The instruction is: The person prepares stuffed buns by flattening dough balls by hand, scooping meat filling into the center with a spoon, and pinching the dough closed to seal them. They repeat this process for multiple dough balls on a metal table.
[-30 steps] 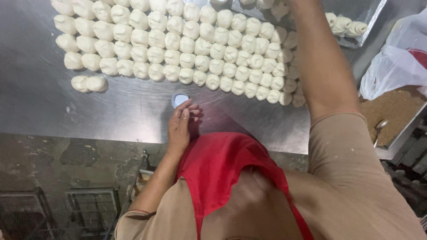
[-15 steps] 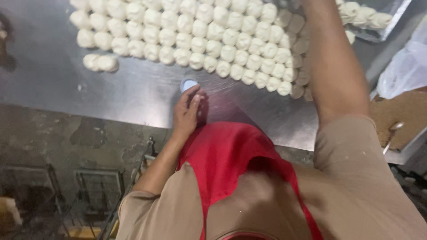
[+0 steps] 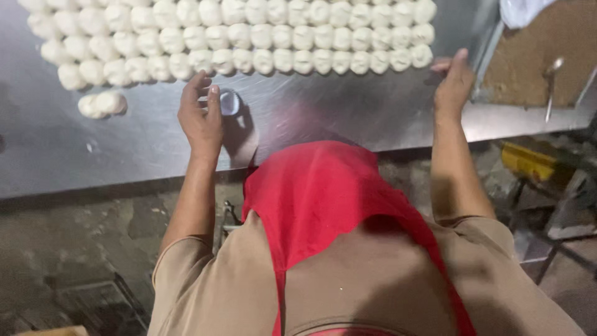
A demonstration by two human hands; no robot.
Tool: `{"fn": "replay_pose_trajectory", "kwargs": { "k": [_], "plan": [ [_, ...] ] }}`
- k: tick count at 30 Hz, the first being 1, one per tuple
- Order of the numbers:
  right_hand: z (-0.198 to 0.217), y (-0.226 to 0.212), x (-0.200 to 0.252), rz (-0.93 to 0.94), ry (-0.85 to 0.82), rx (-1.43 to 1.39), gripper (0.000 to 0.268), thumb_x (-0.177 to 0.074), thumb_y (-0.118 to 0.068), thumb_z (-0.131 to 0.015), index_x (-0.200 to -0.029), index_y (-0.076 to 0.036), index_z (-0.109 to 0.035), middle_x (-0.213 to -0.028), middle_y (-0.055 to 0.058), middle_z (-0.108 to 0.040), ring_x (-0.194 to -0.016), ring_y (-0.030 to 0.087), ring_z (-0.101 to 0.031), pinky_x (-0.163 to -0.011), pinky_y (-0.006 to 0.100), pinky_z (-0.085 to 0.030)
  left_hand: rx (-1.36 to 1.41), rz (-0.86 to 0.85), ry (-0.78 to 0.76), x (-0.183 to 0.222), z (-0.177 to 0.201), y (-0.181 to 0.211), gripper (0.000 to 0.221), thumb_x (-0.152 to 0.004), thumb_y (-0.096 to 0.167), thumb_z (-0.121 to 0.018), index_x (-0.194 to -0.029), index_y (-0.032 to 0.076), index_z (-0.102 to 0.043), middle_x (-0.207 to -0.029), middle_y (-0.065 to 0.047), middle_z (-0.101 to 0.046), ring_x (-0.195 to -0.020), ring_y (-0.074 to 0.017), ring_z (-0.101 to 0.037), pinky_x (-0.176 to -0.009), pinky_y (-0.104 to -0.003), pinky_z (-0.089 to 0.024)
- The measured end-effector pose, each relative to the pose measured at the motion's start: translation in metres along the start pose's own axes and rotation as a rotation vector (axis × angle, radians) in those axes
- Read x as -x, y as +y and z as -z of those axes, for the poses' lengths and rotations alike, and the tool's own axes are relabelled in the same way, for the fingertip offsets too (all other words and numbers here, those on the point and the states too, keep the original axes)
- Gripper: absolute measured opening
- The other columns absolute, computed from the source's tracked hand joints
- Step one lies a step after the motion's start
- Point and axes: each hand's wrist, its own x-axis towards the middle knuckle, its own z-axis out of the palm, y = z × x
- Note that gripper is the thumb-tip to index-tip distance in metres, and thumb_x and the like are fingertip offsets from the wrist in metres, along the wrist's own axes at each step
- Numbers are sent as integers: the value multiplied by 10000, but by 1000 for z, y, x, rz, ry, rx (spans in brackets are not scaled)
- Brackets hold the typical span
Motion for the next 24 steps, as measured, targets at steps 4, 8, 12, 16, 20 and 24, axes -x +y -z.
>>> {"fn": "replay_pose_trajectory", "kwargs": {
  "k": [4, 8, 12, 16, 20, 24],
  "plan": [
    [11, 19, -9, 135, -84, 172, 296, -1044, -207, -694, -1210, 38, -710, -1102, 106, -739, -1022, 243, -685, -907, 374, -534, -153, -352, -171, -6, -51, 31, 316, -990, 171, -725, -1270, 35, -666, -1203, -176, -697, -1068, -337, -687, -936, -419, -540],
    [-2, 26, -22, -12, -156, 144, 391, -972, -213, -776, -1279, 10, -684, -1131, 100, -740, -1028, 192, -702, -890, 330, -541, -149, -701, -355, 4, -143, 68, 296, -938, 200, -750, -1197, 66, -697, -1169, -171, -691, -1107, -382, -642, -946, -462, -517],
    [-14, 23, -28, -139, -263, -31, 430, -879, -217, -828, -1227, -1, -697, -1064, 103, -761, -934, 158, -711, -800, 292, -557, -252, -928, -486, 4, -238, 94, 271, -931, 215, -698, -1170, 87, -701, -1095, -137, -691, -1035, -372, -612, -897, -482, -500],
    [-12, 8, -26, -116, -333, 90, 349, -884, -283, -838, -1103, -24, -758, -976, 118, -769, -880, 194, -713, -767, 332, -544, -574, -985, -431, 1, -309, 96, 238, -957, 188, -605, -1164, 111, -692, -1056, -105, -691, -1025, -327, -594, -848, -472, -464],
    [-8, -11, -19, 31, -287, 227, 323, -826, -270, -851, -1011, -57, -692, -935, 117, -735, -841, 274, -694, -727, 420, -518, -758, -1034, -356, -2, -343, 100, 249, -957, 247, -579, -1145, 134, -698, -946, -119, -689, -964, -319, -591, -801, -473, -439],
    [-17, -5, -18, 162, -239, 172, 316, -817, -233, -847, -991, -57, -651, -897, 138, -717, -832, 325, -677, -721, 448, -519, -860, -918, -387, 4, -347, 113, 159, -937, 213, -602, -1023, 180, -732, -859, -95, -711, -943, -323, -611, -792, -502, -431]
  ]
}}
